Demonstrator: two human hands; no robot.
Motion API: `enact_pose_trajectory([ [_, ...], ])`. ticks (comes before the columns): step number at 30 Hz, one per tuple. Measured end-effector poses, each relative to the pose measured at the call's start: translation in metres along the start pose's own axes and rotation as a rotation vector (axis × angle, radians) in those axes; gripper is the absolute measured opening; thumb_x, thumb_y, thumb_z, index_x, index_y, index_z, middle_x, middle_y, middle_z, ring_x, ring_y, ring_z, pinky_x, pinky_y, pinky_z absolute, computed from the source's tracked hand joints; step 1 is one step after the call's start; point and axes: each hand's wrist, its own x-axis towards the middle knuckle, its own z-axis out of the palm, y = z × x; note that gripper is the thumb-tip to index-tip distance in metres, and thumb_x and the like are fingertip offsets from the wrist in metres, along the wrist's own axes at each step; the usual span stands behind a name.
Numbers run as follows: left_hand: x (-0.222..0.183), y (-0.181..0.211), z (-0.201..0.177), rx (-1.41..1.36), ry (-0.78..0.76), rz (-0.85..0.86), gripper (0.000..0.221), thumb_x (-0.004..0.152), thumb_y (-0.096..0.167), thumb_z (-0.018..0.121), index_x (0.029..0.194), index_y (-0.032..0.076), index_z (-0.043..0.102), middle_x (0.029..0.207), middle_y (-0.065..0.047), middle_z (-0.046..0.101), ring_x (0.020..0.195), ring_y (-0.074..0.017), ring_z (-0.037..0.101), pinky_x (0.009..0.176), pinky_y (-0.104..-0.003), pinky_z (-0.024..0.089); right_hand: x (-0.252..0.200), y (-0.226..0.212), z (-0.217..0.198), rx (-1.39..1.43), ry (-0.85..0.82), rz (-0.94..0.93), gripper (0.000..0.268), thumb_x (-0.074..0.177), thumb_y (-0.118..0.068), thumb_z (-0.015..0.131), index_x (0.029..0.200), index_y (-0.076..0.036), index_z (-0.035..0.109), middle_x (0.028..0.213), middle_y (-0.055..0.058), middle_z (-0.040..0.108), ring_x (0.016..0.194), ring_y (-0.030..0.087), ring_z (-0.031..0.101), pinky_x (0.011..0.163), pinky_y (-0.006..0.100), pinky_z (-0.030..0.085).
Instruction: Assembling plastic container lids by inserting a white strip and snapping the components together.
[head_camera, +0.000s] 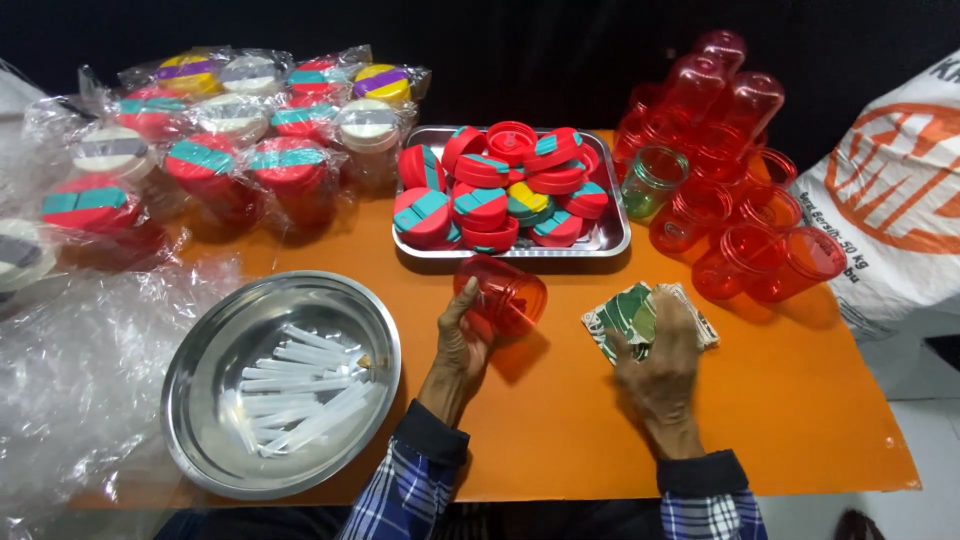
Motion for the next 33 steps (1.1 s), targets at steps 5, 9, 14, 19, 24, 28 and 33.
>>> enact_pose_trajectory([
  [5,-0.026,0.002,0.024,0.127,-0.103,-0.098,0.029,0.088,0.027,0.075,0.107,0.007,0.067,0.097,-0.019,0.074,0.088,-0.0334,0.075,0.076,-0.063,0.061,-0.006,-0.042,0.032,0.483,-0.164,0.036,0.108,0.070,-0.052,0.088,0.152,0.001,0.042,0.143,0.025,0.055,0.129,0.043,0.056,0.107,0.053,0.047],
  [9,-0.036,0.006,0.041,0.259,-0.190,-0.117,0.035,0.088,0.030,0.075,0.113,0.008,0.063,0.096,-0.013,0.070,0.081,-0.0238,0.073,0.075,-0.049,0.066,-0.002,-0.062,0.041,0.627,-0.164,0.223,0.111,0.067,-0.051,0.092,0.152,-0.002,0.041,0.138,0.020,0.059,0.122,0.037,0.062,0.107,0.048,0.050],
  [14,-0.022,-0.011,0.024,0.350,-0.189,-0.090,0.041,0.092,0.041,0.067,0.114,0.008,0.059,0.100,-0.015,0.068,0.083,-0.0255,0.073,0.073,-0.050,0.066,0.011,-0.057,0.033,0.630,-0.143,0.304,0.105,0.067,-0.044,0.095,0.150,-0.003,0.046,0.130,0.018,0.063,0.118,0.036,0.065,0.103,0.046,0.053],
  [19,0.015,-0.055,-0.029,0.749,-0.265,0.166,0.036,0.093,0.021,0.074,0.122,0.007,0.058,0.109,-0.017,0.065,0.078,-0.0253,0.074,0.070,-0.043,0.068,0.021,-0.027,0.006,0.567,-0.089,0.378,0.093,0.079,-0.034,0.087,0.150,0.004,0.042,0.126,0.029,0.060,0.115,0.046,0.063,0.101,0.055,0.051],
  [24,-0.004,-0.073,-0.001,1.601,-0.556,0.794,0.056,0.095,0.039,0.067,0.139,0.007,0.055,0.130,-0.024,0.061,0.127,-0.0410,0.057,0.107,-0.051,0.045,0.046,-0.003,-0.021,0.416,-0.016,0.670,0.087,0.089,-0.039,0.078,0.152,0.005,0.037,0.139,0.033,0.049,0.126,0.050,0.054,0.106,0.061,0.046],
  [28,-0.019,-0.089,0.033,1.894,-0.654,0.804,0.063,0.096,0.051,0.056,0.149,0.019,0.045,0.148,-0.021,0.046,0.137,-0.0379,0.045,0.115,-0.059,0.028,0.050,0.033,-0.015,0.296,-0.084,0.611,0.094,0.082,-0.043,0.085,0.152,0.002,0.041,0.133,0.031,0.053,0.121,0.048,0.058,0.100,0.060,0.050],
  [33,-0.011,-0.106,0.020,2.035,-0.944,0.622,0.045,0.103,0.054,0.036,0.119,0.024,0.065,0.142,-0.004,0.060,0.144,-0.0374,0.040,0.117,-0.070,0.012,0.052,0.058,-0.008,0.211,-0.212,0.573,0.096,0.075,-0.044,0.090,0.148,0.002,0.047,0.128,0.035,0.057,0.119,0.055,0.059,0.095,0.064,0.051],
])
